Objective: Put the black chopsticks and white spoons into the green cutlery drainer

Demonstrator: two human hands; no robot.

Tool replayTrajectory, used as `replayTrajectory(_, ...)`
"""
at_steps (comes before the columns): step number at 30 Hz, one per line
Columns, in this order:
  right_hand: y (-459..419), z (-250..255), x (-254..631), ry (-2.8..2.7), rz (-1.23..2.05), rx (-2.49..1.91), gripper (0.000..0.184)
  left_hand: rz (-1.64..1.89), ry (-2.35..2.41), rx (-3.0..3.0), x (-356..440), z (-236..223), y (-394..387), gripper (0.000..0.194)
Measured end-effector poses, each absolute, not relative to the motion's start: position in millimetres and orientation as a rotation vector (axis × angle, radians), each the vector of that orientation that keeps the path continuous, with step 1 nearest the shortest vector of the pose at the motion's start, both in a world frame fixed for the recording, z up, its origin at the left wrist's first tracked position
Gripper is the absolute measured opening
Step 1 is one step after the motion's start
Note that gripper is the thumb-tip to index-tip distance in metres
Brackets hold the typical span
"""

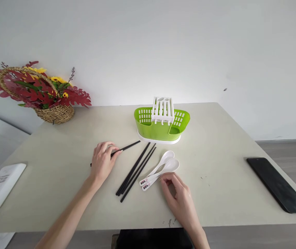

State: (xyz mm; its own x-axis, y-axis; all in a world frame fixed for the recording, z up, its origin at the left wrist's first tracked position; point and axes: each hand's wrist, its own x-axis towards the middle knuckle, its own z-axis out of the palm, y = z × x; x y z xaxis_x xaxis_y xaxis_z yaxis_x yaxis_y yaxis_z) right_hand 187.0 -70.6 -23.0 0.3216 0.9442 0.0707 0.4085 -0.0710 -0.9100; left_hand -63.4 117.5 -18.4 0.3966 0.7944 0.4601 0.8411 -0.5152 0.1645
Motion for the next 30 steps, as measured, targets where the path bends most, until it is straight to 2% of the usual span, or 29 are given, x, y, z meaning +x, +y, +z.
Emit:
replayTrajectory(8,-71.2,-23.7,186.9,-1.231,0.732,-1.653,0.031,-0.788,-1.432,-2.58,-62.6,-18.1,116.6,0.006)
replayTrajectory(22,-72.0,-23.9,188.4,-1.236,0.757,-1.666,0.031,-0.768,-1.302,-2.68,-51.7,-24.2,110.6,0.013)
replayTrajectory(30,-72.6,-25.2,190.8,-1.269,0.755,-1.671,0.029,-0.782,-1.328,-2.674,-47.0,-24.9,107.7,0.004)
